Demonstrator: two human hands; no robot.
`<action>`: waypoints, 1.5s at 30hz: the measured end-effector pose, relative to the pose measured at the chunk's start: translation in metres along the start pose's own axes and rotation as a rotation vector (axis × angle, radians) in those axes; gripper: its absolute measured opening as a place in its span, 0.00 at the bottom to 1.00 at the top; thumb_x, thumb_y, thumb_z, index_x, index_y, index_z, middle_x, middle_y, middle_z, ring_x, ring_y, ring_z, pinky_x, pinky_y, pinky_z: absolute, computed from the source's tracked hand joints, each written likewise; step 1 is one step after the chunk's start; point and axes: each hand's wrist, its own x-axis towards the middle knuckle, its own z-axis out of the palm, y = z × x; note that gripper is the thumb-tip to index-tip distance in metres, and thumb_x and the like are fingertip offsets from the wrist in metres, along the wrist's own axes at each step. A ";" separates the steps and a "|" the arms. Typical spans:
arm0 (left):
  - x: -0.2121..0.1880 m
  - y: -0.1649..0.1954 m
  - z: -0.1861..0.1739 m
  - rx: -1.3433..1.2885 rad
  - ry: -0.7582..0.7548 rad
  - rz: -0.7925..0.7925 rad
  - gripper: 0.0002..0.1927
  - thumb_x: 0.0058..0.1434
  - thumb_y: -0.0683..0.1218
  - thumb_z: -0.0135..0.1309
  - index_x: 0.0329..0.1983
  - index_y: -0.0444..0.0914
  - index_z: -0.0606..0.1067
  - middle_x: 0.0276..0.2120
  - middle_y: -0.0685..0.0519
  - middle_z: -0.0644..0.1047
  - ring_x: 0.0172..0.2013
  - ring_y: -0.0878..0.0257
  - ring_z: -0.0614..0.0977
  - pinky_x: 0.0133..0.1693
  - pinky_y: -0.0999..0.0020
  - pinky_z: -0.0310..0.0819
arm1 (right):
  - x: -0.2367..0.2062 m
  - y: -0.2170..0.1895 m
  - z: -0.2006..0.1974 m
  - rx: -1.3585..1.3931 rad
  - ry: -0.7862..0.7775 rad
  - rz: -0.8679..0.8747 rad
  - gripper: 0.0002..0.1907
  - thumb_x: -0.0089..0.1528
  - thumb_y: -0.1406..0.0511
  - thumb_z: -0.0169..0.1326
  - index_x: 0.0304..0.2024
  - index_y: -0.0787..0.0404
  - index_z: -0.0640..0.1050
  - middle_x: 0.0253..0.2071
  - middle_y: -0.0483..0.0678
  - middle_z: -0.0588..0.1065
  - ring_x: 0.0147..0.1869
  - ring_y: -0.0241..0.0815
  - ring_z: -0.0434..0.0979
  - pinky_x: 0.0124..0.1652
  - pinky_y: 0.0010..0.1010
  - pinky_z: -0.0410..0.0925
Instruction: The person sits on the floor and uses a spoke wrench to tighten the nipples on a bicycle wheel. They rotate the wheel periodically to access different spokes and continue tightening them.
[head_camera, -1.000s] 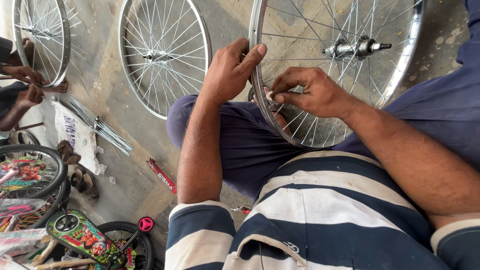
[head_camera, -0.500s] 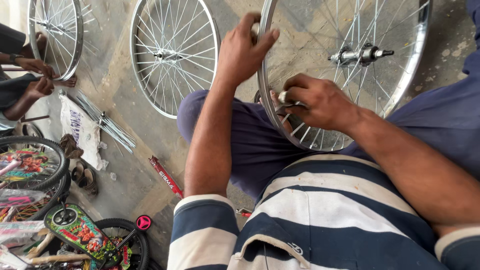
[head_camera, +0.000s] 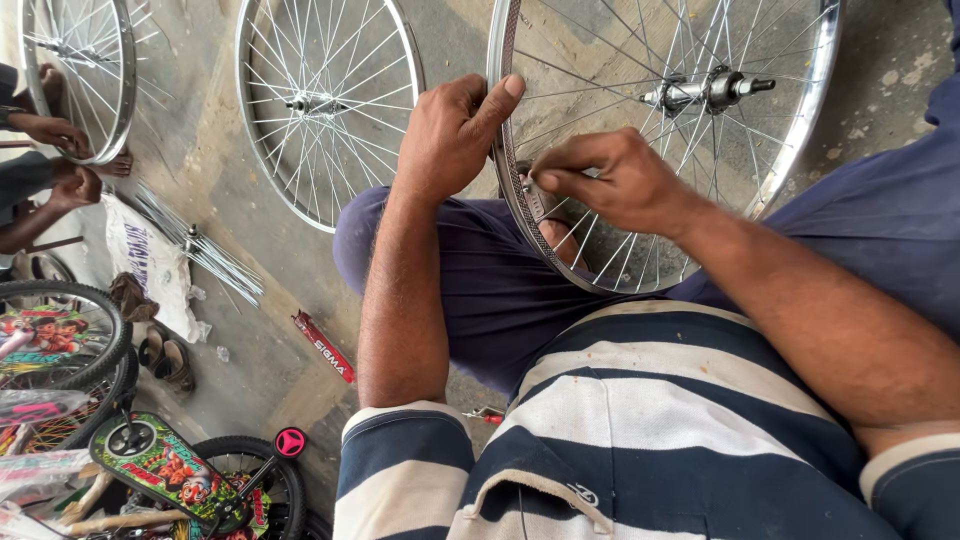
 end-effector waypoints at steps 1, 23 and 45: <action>0.000 0.000 0.000 -0.006 0.003 0.015 0.36 0.67 0.71 0.47 0.23 0.36 0.76 0.15 0.53 0.75 0.18 0.64 0.79 0.22 0.63 0.70 | -0.003 0.000 -0.003 0.034 0.015 -0.039 0.09 0.67 0.63 0.60 0.44 0.61 0.84 0.44 0.53 0.83 0.46 0.42 0.86 0.47 0.32 0.79; 0.001 -0.002 0.004 0.007 0.010 0.008 0.33 0.68 0.70 0.48 0.25 0.37 0.77 0.15 0.53 0.74 0.17 0.66 0.77 0.20 0.64 0.69 | 0.005 -0.010 0.001 -0.068 0.018 0.095 0.14 0.70 0.61 0.52 0.50 0.62 0.83 0.37 0.51 0.83 0.37 0.42 0.85 0.40 0.33 0.77; 0.000 -0.005 0.007 0.005 0.000 0.012 0.35 0.67 0.72 0.47 0.24 0.38 0.77 0.14 0.54 0.73 0.17 0.67 0.75 0.19 0.65 0.66 | -0.004 -0.004 -0.002 0.343 -0.020 0.132 0.13 0.62 0.57 0.63 0.40 0.58 0.82 0.40 0.44 0.79 0.44 0.41 0.82 0.49 0.33 0.79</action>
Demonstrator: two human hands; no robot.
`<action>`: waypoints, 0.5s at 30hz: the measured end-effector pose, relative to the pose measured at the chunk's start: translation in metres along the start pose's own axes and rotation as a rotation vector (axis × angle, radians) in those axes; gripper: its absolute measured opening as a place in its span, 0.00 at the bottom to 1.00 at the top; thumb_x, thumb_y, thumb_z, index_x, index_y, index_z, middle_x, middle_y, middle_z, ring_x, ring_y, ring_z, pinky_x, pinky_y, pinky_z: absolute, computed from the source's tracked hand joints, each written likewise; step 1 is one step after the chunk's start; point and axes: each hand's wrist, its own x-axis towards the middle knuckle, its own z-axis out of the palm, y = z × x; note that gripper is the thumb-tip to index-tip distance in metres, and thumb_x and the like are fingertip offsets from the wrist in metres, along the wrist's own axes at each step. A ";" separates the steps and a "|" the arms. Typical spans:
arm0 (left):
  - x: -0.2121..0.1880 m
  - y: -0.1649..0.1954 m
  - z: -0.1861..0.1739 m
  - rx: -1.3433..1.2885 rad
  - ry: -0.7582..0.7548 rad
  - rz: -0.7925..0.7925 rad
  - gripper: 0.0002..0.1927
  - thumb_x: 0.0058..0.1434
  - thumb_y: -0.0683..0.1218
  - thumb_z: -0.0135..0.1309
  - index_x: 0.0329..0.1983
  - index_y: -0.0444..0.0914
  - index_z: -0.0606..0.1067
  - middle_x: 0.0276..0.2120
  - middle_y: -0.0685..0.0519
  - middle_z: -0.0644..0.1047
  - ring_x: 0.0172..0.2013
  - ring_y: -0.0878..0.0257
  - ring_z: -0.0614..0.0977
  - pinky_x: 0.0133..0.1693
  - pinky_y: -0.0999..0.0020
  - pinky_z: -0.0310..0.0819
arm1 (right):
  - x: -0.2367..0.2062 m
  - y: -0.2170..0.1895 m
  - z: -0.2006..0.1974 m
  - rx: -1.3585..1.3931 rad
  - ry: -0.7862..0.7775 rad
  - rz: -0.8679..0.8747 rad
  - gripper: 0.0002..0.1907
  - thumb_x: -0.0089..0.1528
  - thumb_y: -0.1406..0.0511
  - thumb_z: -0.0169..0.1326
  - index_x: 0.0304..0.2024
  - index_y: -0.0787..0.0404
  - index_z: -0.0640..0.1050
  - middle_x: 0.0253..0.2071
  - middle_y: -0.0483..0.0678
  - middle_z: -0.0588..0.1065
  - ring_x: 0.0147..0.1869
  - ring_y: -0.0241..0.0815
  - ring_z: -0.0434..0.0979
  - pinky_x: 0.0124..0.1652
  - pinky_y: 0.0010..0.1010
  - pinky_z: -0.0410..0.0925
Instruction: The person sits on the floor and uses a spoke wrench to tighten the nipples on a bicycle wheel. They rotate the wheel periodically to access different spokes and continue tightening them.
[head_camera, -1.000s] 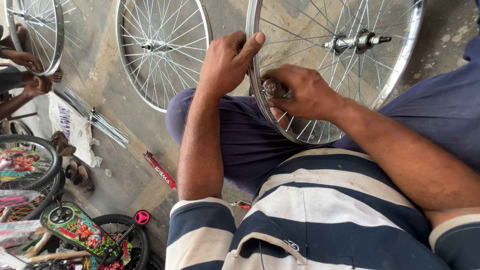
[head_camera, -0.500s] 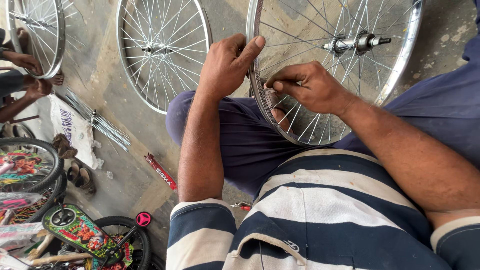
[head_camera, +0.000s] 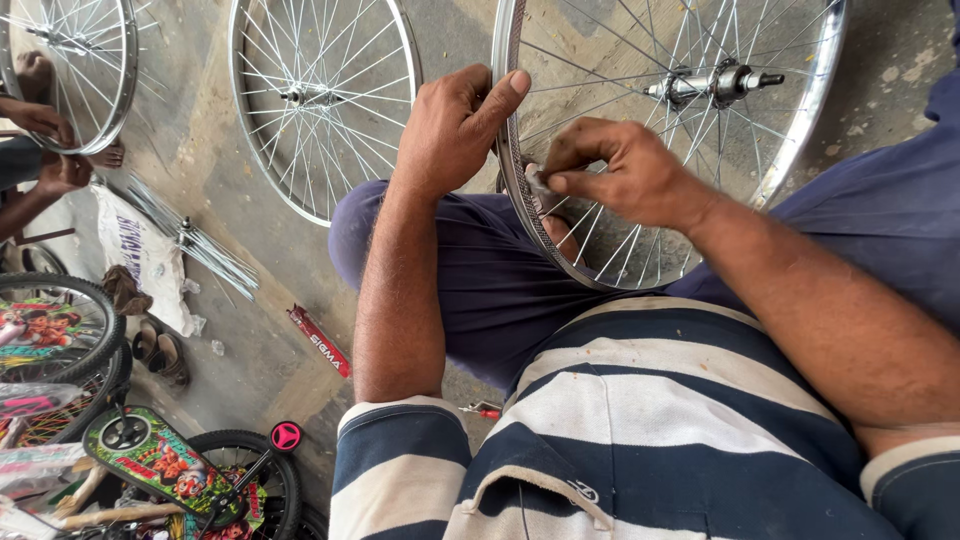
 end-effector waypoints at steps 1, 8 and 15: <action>0.000 0.000 0.001 0.000 -0.002 0.005 0.35 0.67 0.72 0.47 0.24 0.38 0.77 0.14 0.53 0.72 0.17 0.66 0.75 0.18 0.64 0.65 | 0.001 -0.001 -0.001 -0.139 0.017 0.028 0.14 0.60 0.56 0.65 0.40 0.59 0.80 0.40 0.46 0.79 0.44 0.41 0.83 0.49 0.34 0.79; 0.000 0.000 -0.001 0.004 0.000 0.042 0.35 0.68 0.71 0.47 0.24 0.37 0.76 0.15 0.53 0.72 0.17 0.66 0.75 0.19 0.65 0.65 | 0.011 0.005 0.021 -0.726 0.063 -0.008 0.25 0.56 0.61 0.66 0.54 0.61 0.79 0.38 0.50 0.81 0.43 0.46 0.82 0.47 0.43 0.74; 0.000 0.006 -0.004 -0.005 -0.010 0.027 0.33 0.67 0.70 0.49 0.25 0.37 0.76 0.15 0.53 0.73 0.18 0.66 0.75 0.20 0.63 0.66 | -0.001 0.001 -0.002 -0.219 -0.023 -0.013 0.14 0.62 0.57 0.66 0.41 0.60 0.80 0.38 0.46 0.81 0.45 0.43 0.86 0.50 0.31 0.79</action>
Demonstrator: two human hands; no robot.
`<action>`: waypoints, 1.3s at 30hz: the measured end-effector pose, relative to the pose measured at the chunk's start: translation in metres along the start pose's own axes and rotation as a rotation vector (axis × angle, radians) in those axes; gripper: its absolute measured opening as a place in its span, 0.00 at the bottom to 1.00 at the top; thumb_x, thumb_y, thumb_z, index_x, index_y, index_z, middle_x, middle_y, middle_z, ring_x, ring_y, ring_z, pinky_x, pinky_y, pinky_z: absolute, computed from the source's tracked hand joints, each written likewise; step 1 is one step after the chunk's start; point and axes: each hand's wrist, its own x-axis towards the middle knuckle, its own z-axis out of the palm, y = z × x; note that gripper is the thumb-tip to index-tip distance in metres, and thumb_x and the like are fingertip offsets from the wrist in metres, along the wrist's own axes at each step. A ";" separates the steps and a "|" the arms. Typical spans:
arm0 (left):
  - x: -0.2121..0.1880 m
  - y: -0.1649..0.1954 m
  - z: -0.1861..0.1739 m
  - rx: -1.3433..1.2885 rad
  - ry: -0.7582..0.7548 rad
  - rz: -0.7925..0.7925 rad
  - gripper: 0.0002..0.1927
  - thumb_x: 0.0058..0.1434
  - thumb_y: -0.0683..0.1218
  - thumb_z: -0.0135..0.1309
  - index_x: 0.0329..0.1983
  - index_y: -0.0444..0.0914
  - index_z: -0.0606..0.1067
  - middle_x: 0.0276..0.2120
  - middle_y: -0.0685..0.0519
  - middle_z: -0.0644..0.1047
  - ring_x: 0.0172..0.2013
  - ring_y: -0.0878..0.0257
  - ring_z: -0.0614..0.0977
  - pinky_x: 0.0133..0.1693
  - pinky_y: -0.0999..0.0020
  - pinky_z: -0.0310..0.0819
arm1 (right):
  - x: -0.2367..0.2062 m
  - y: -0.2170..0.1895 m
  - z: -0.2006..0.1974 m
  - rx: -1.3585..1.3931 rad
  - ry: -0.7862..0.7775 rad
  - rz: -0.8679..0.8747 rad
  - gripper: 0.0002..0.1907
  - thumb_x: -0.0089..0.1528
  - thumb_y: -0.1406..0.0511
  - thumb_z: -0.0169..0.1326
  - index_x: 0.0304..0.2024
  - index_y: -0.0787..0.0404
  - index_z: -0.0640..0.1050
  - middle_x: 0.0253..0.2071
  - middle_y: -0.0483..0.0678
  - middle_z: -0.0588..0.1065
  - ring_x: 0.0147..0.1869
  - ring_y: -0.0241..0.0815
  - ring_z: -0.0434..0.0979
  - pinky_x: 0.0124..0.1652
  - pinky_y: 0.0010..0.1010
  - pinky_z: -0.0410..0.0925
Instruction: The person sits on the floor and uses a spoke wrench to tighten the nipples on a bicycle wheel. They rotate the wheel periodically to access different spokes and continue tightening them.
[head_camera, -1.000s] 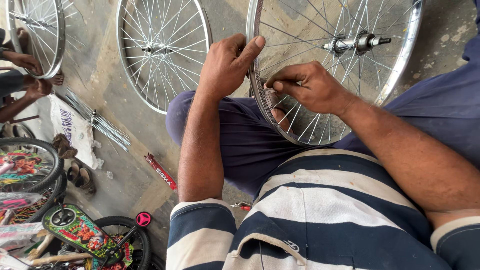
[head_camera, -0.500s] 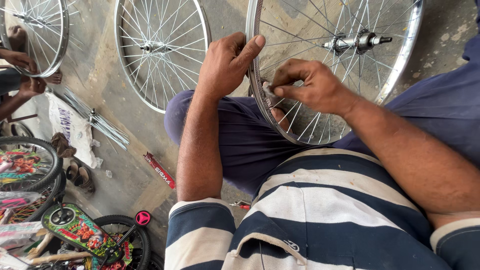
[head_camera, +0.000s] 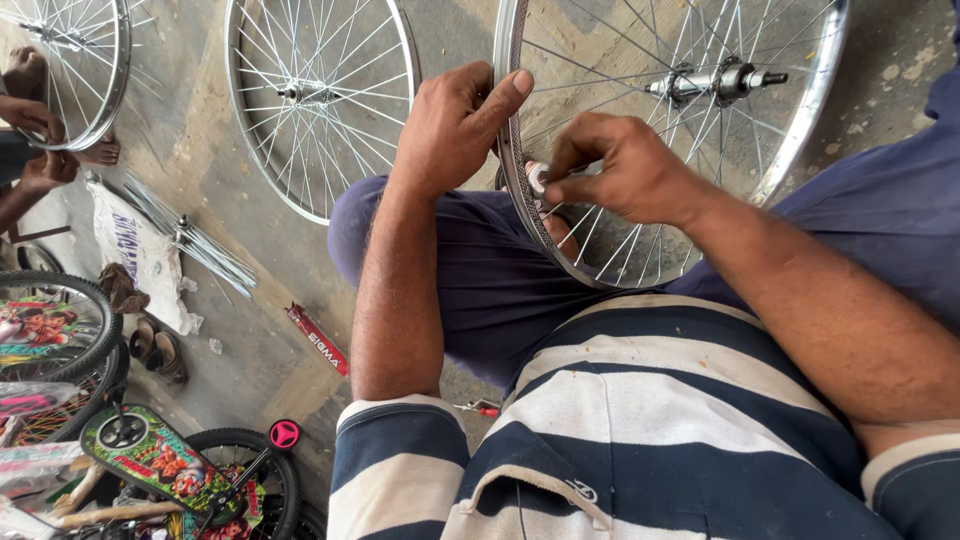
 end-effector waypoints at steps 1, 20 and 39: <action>0.000 0.001 -0.001 -0.003 -0.003 0.005 0.33 0.67 0.70 0.49 0.25 0.38 0.76 0.15 0.54 0.73 0.18 0.66 0.76 0.20 0.64 0.67 | 0.002 -0.004 0.006 -0.128 0.054 0.039 0.17 0.58 0.58 0.67 0.42 0.61 0.79 0.38 0.48 0.81 0.43 0.44 0.84 0.47 0.33 0.77; 0.001 0.004 -0.001 0.021 -0.016 -0.030 0.32 0.68 0.69 0.50 0.25 0.37 0.76 0.15 0.52 0.74 0.18 0.66 0.77 0.20 0.64 0.67 | 0.016 -0.017 -0.005 -0.232 -0.187 0.137 0.15 0.58 0.59 0.64 0.43 0.58 0.77 0.40 0.48 0.82 0.46 0.46 0.84 0.46 0.37 0.75; 0.000 0.002 0.000 0.020 -0.018 0.006 0.33 0.68 0.68 0.51 0.24 0.36 0.74 0.16 0.50 0.73 0.19 0.63 0.75 0.22 0.62 0.66 | 0.008 -0.012 0.016 -0.696 0.183 -0.107 0.11 0.58 0.64 0.63 0.40 0.62 0.79 0.37 0.52 0.82 0.45 0.51 0.83 0.51 0.44 0.75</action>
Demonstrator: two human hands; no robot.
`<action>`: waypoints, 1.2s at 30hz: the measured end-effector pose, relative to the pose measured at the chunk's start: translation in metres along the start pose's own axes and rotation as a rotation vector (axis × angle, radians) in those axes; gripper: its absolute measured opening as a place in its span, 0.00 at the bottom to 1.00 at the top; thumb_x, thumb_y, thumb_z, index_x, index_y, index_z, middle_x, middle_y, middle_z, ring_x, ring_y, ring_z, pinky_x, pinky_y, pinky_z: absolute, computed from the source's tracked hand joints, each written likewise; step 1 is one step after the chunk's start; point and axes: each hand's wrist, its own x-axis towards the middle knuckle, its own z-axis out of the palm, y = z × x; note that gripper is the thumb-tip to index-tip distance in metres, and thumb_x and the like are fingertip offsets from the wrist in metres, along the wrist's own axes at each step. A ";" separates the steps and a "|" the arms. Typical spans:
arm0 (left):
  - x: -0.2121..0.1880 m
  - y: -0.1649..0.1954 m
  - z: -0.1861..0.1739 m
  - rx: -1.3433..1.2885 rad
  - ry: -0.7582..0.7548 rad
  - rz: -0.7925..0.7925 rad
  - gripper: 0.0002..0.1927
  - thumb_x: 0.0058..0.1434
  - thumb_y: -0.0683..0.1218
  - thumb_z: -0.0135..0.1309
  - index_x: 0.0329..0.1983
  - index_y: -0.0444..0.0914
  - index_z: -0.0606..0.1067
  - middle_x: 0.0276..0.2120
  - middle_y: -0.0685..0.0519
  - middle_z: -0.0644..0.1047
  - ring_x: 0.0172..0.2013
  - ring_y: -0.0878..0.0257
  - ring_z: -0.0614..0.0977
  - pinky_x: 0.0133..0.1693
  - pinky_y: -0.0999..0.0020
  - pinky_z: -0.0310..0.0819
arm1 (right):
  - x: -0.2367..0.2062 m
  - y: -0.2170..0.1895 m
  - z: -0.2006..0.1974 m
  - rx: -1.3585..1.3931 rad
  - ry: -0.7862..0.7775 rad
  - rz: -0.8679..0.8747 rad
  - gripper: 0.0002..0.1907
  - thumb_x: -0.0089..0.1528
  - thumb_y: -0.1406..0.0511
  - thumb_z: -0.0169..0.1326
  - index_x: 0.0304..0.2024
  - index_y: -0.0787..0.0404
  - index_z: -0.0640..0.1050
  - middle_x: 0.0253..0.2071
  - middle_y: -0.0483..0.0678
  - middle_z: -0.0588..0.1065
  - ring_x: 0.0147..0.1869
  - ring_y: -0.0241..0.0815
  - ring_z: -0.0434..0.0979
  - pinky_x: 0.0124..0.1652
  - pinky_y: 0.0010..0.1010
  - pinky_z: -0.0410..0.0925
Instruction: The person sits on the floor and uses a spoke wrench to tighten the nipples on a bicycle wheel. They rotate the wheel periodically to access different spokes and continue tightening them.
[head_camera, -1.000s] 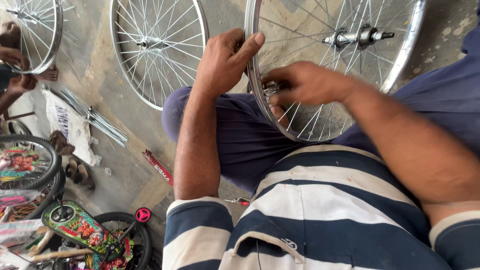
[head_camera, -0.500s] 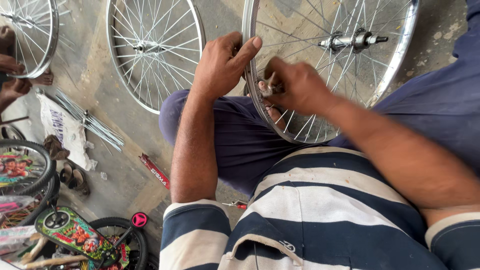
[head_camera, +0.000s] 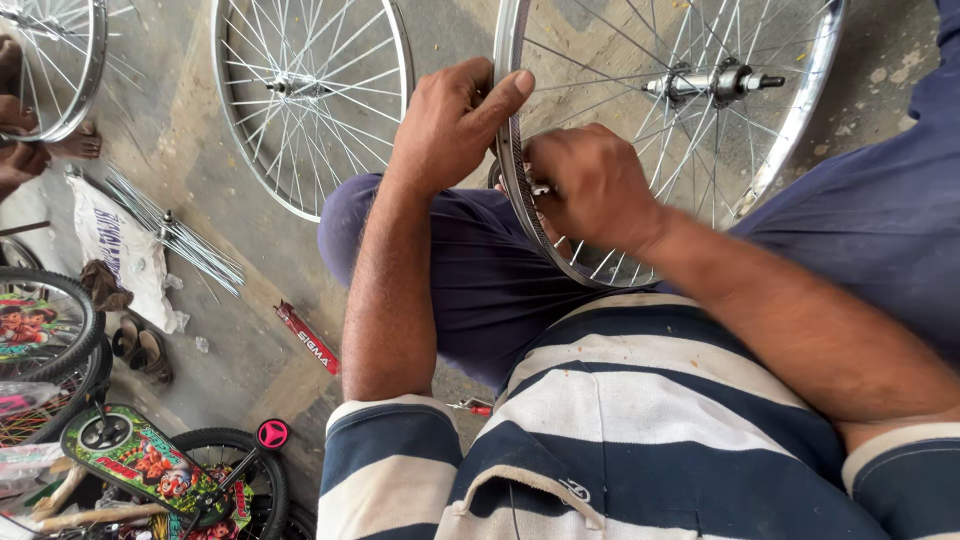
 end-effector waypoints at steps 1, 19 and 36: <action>0.000 0.000 0.001 0.010 -0.004 0.005 0.33 0.69 0.68 0.51 0.24 0.35 0.74 0.16 0.50 0.72 0.19 0.63 0.75 0.22 0.61 0.65 | 0.001 0.003 -0.001 0.176 -0.133 0.002 0.13 0.60 0.62 0.64 0.42 0.62 0.78 0.39 0.52 0.81 0.46 0.50 0.82 0.51 0.43 0.74; 0.002 -0.005 0.003 0.003 -0.002 -0.016 0.33 0.69 0.68 0.51 0.24 0.36 0.75 0.16 0.50 0.72 0.19 0.62 0.76 0.20 0.62 0.65 | 0.013 0.014 -0.011 0.546 -0.282 0.104 0.21 0.60 0.63 0.63 0.53 0.64 0.75 0.43 0.52 0.79 0.47 0.50 0.81 0.49 0.43 0.70; 0.047 -0.011 0.013 -0.058 0.246 0.141 0.22 0.71 0.60 0.58 0.48 0.35 0.74 0.23 0.53 0.76 0.24 0.64 0.76 0.28 0.63 0.69 | -0.007 0.013 0.002 0.410 -0.143 -0.088 0.10 0.59 0.62 0.66 0.38 0.61 0.81 0.41 0.49 0.80 0.42 0.41 0.84 0.43 0.33 0.79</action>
